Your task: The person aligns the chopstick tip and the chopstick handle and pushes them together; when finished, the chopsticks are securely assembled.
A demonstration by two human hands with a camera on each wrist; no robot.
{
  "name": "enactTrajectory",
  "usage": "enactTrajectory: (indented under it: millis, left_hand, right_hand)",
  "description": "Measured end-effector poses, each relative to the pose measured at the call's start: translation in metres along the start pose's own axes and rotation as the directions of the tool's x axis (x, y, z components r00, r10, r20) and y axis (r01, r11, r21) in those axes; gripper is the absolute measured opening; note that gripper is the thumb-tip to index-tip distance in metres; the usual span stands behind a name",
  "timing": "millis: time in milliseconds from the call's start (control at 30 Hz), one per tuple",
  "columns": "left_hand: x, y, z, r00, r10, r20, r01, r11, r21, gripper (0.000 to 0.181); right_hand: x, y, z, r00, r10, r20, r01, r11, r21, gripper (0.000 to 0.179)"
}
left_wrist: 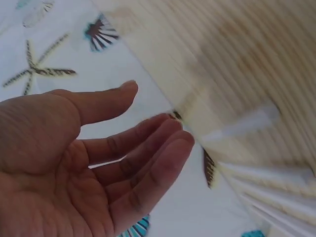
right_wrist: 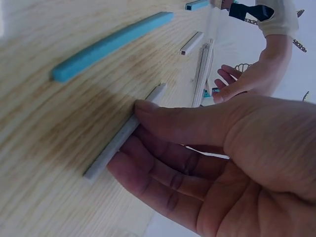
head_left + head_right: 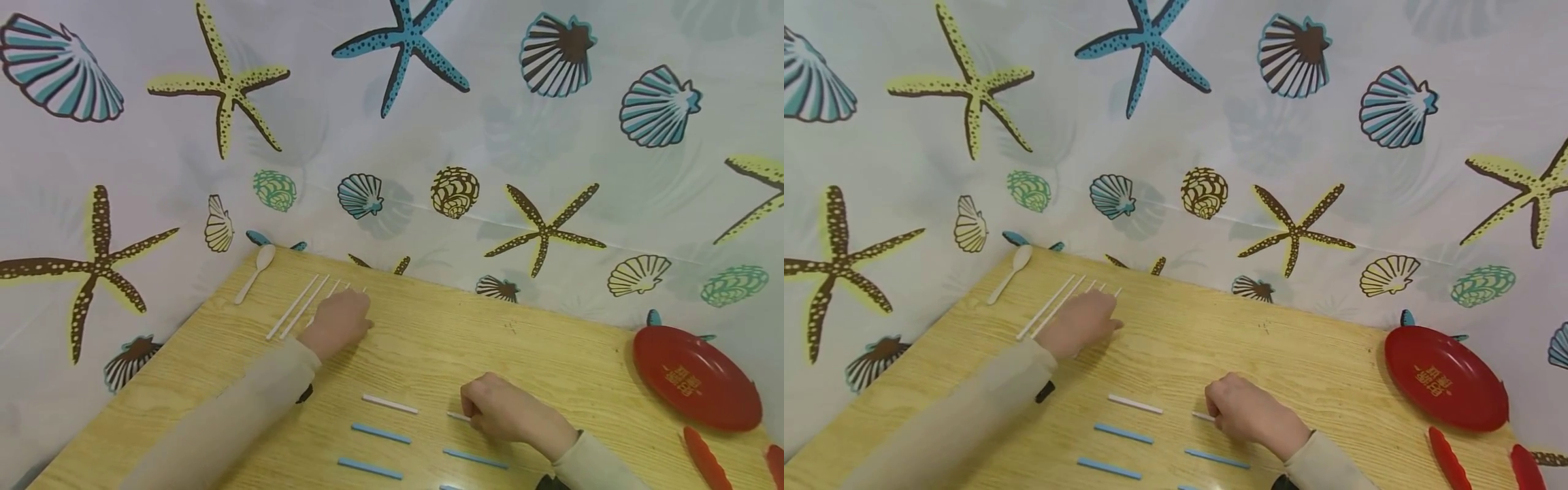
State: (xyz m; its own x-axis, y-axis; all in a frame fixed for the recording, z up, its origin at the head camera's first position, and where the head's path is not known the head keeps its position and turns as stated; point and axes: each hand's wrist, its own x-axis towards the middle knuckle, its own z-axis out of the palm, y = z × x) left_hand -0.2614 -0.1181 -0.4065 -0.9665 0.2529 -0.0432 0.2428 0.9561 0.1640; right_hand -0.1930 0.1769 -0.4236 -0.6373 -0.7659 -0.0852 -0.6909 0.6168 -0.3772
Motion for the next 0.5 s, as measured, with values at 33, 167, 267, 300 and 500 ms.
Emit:
enactTrajectory:
  millis: [33, 167, 267, 300, 500]
  left_hand:
    - [-0.003, 0.007, -0.001, 1.000, 0.019, 0.007, -0.019, 1.000, -0.003, 0.024]
    - [-0.017, 0.031, 0.000, 0.985, 0.171, 0.029, -0.168, 0.983, -0.081, 0.028]
    - [-0.026, 0.042, 0.005, 0.949, 0.308, 0.062, -0.293, 0.940, -0.173, 0.027]
    - [-0.029, 0.045, 0.007, 0.933, 0.352, 0.081, -0.329, 0.921, -0.209, 0.025]
    - [-0.037, 0.052, 0.018, 0.835, 0.513, 0.201, -0.420, 0.828, -0.372, 0.025]
  right_hand:
    - [0.000, 0.000, 0.000, 1.000, -0.001, -0.003, 0.001, 1.000, -0.004, 0.021]
    - [-0.001, 0.000, 0.000, 1.000, -0.008, -0.009, 0.008, 1.000, -0.022, 0.023]
    - [0.000, 0.000, -0.001, 1.000, -0.011, -0.006, 0.011, 1.000, -0.028, 0.023]
    - [0.001, 0.000, 0.000, 1.000, -0.010, -0.004, 0.010, 1.000, -0.030, 0.023]
    - [0.002, 0.000, 0.000, 1.000, 0.002, -0.001, -0.002, 0.999, -0.042, 0.024]
